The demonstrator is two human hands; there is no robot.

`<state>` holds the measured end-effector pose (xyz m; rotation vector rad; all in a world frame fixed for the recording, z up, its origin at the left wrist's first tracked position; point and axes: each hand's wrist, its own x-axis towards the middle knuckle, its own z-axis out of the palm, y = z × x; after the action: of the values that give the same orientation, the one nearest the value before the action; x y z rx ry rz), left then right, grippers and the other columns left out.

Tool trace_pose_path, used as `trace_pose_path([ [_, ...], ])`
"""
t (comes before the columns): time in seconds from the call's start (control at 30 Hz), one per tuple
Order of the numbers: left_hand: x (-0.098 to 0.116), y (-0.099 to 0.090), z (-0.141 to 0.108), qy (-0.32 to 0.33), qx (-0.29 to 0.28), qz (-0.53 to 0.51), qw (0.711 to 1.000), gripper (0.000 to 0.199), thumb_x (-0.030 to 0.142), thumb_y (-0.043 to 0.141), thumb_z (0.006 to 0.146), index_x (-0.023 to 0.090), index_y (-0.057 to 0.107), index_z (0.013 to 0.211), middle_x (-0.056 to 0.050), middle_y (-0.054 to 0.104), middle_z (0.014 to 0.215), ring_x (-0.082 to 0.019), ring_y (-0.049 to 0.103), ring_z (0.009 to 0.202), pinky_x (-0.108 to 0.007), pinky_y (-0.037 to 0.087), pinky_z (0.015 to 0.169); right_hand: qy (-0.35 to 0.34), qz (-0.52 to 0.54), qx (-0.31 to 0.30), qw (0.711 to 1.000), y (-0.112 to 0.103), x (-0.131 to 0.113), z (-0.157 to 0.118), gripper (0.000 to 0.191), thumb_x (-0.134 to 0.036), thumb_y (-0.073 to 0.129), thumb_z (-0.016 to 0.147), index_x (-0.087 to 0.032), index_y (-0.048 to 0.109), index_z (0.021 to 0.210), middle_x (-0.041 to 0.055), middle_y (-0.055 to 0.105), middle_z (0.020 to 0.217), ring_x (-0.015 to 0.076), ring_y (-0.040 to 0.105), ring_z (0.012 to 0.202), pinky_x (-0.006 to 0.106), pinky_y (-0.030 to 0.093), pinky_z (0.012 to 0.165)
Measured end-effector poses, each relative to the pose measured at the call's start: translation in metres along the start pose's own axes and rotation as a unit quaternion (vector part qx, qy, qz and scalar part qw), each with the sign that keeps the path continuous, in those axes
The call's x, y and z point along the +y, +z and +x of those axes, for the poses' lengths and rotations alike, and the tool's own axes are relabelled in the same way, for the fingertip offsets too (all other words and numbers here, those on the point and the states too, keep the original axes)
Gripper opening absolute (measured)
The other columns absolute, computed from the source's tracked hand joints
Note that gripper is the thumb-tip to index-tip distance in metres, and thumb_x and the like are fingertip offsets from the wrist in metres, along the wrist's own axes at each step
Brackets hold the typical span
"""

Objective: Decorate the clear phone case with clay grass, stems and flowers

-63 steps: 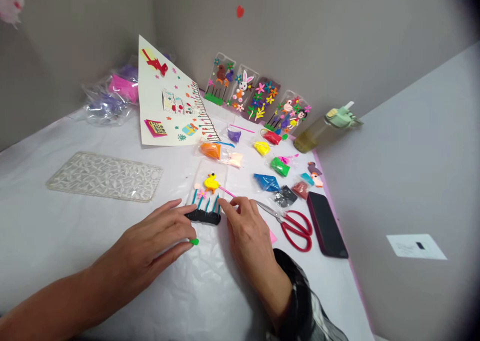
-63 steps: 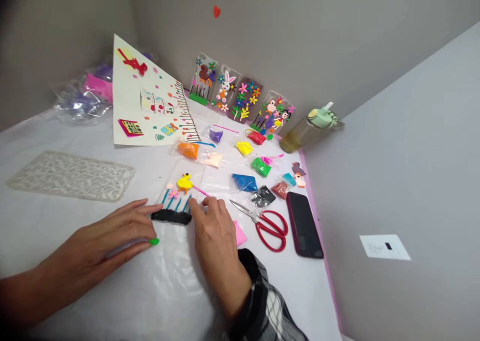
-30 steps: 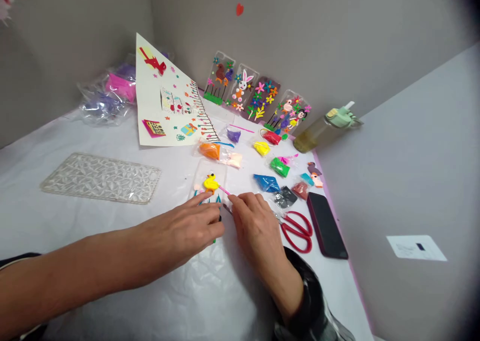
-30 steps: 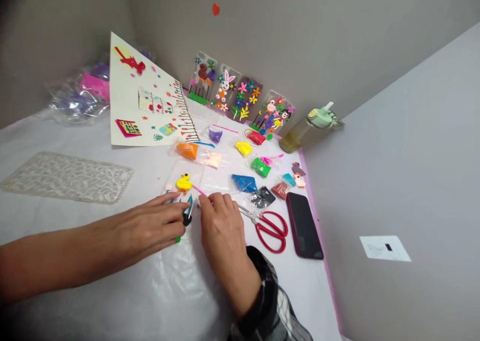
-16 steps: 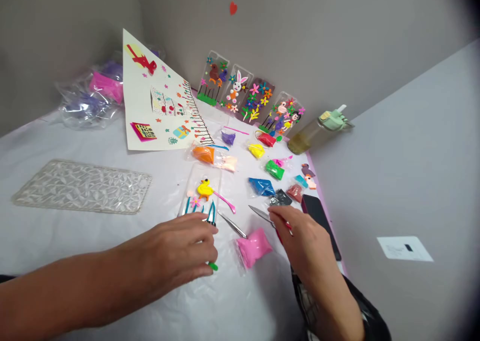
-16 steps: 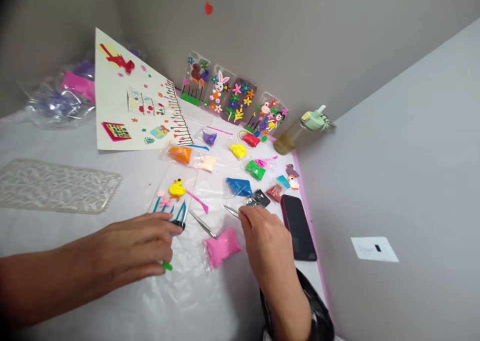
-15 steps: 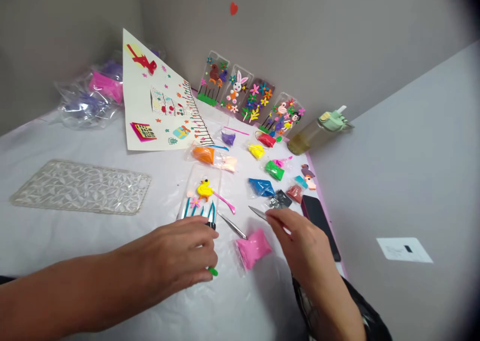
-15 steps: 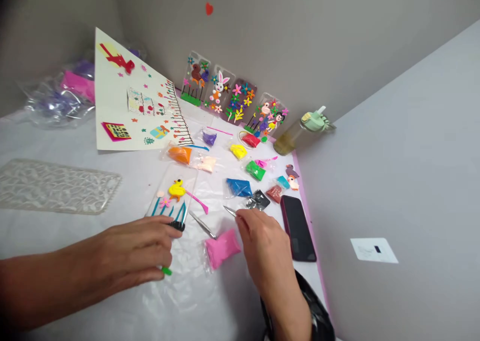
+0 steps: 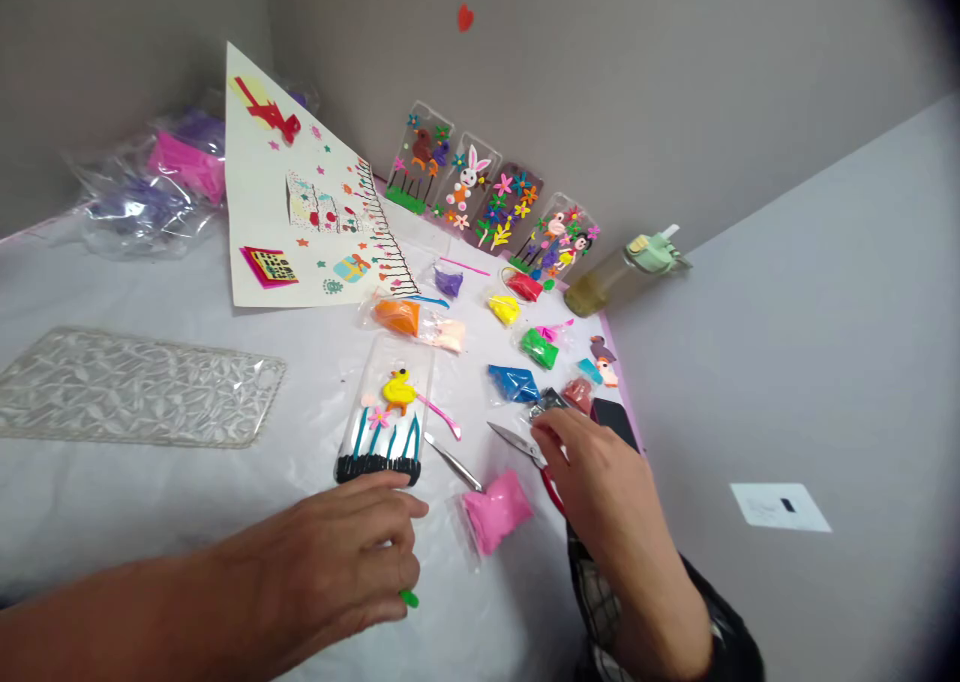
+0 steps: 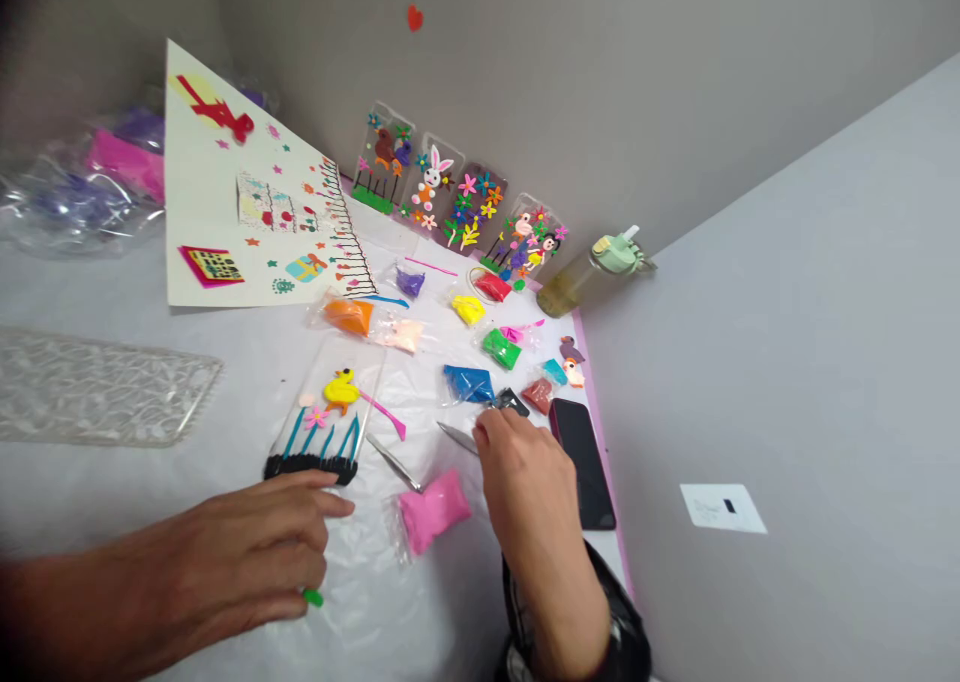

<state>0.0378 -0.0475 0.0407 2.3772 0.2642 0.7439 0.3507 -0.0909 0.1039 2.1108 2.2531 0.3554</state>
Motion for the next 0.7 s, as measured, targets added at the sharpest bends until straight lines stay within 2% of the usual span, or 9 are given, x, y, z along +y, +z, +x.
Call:
trace_pose_path([
  [0.07, -0.004, -0.001, -0.001, 0.023, -0.022, -0.004, 0.999, 0.015, 0.027, 0.062, 0.118, 0.026, 0.07, 0.105, 0.002, 0.084, 0.107, -0.012, 0.078, 0.134, -0.018, 0.03, 0.137, 0.009, -0.028, -0.038, 0.999, 0.002, 0.013, -0.012, 0.018, -0.015, 0.064, 0.101, -0.026, 0.074, 0.09, 0.0023, 0.083, 0.085, 0.0227, 0.074, 0.064, 0.032, 0.035, 0.056],
  [0.2, -0.011, 0.0, -0.005, 0.019, -0.039, -0.021, 0.999, 0.005, 0.021, 0.068, 0.113, 0.026, 0.069, 0.114, 0.001, 0.083, 0.11, -0.014, 0.077, 0.136, -0.024, 0.028, 0.14, -0.013, -0.038, -0.091, 0.995, 0.012, 0.026, -0.039, 0.024, -0.005, 0.061, 0.097, -0.026, 0.073, 0.103, 0.0061, 0.085, 0.1, 0.0248, 0.079, 0.072, 0.032, 0.046, 0.058],
  [0.33, -0.013, 0.004, -0.006, 0.008, -0.054, -0.022, 0.998, 0.005, 0.022, 0.065, 0.115, 0.026, 0.068, 0.115, 0.002, 0.082, 0.111, -0.015, 0.075, 0.14, -0.027, 0.027, 0.141, 0.0, -0.024, -0.07, 0.997, 0.024, 0.029, -0.056, 0.039, 0.002, 0.054, 0.093, -0.024, 0.07, 0.118, 0.0119, 0.082, 0.117, 0.0275, 0.083, 0.092, 0.032, 0.059, 0.066],
  [0.4, -0.014, 0.004, -0.007, 0.005, -0.049, -0.014, 0.999, 0.006, 0.021, 0.065, 0.115, 0.026, 0.067, 0.113, 0.002, 0.081, 0.109, -0.015, 0.075, 0.141, -0.029, 0.026, 0.142, 0.007, -0.027, -0.067, 0.997, 0.028, 0.033, -0.058, 0.043, 0.003, 0.053, 0.091, -0.023, 0.068, 0.122, 0.0129, 0.081, 0.115, 0.0292, 0.084, 0.097, 0.033, 0.062, 0.069],
  [0.5, -0.016, 0.002, -0.009, -0.001, -0.036, -0.009, 0.999, 0.008, 0.02, 0.065, 0.114, 0.026, 0.068, 0.113, 0.002, 0.081, 0.108, -0.015, 0.075, 0.141, -0.031, 0.024, 0.143, 0.006, -0.016, -0.111, 0.994, 0.03, 0.044, -0.056, 0.035, -0.002, 0.054, 0.093, -0.023, 0.069, 0.117, 0.0112, 0.08, 0.105, 0.0299, 0.084, 0.091, 0.033, 0.061, 0.062],
  [0.57, -0.019, 0.0, -0.01, -0.004, -0.035, -0.007, 0.999, 0.01, 0.019, 0.063, 0.115, 0.027, 0.067, 0.115, 0.002, 0.081, 0.109, -0.016, 0.073, 0.145, -0.032, 0.022, 0.144, 0.024, 0.031, -0.125, 0.991, 0.025, 0.049, -0.056, 0.03, -0.01, 0.055, 0.095, -0.023, 0.071, 0.116, 0.0111, 0.079, 0.104, 0.0297, 0.083, 0.086, 0.033, 0.06, 0.059],
  [0.63, -0.022, -0.002, -0.01, -0.001, -0.032, -0.003, 0.999, 0.011, 0.017, 0.062, 0.114, 0.026, 0.067, 0.116, 0.001, 0.081, 0.109, -0.017, 0.072, 0.147, -0.034, 0.021, 0.144, 0.078, 0.124, -0.114, 0.983, 0.012, 0.05, -0.058, 0.033, -0.019, 0.058, 0.097, -0.024, 0.072, 0.126, 0.0114, 0.079, 0.107, 0.0285, 0.082, 0.084, 0.035, 0.063, 0.064],
  [0.67, -0.024, -0.003, -0.01, 0.001, -0.03, 0.001, 1.0, 0.011, 0.016, 0.063, 0.113, 0.026, 0.067, 0.116, 0.001, 0.082, 0.108, -0.017, 0.072, 0.146, -0.035, 0.021, 0.145, 0.116, 0.192, -0.113, 0.968, 0.003, 0.047, -0.061, 0.038, -0.026, 0.061, 0.098, -0.026, 0.071, 0.135, 0.0114, 0.08, 0.109, 0.0278, 0.081, 0.085, 0.035, 0.065, 0.068],
  [0.7, -0.025, -0.003, -0.01, 0.002, -0.023, 0.005, 1.0, 0.011, 0.016, 0.064, 0.113, 0.026, 0.067, 0.115, 0.001, 0.082, 0.107, -0.017, 0.073, 0.145, -0.035, 0.021, 0.145, 0.16, 0.267, -0.126, 0.942, -0.008, 0.042, -0.063, 0.043, -0.032, 0.064, 0.1, -0.028, 0.07, 0.143, 0.0111, 0.081, 0.111, 0.0274, 0.082, 0.088, 0.035, 0.067, 0.072],
])
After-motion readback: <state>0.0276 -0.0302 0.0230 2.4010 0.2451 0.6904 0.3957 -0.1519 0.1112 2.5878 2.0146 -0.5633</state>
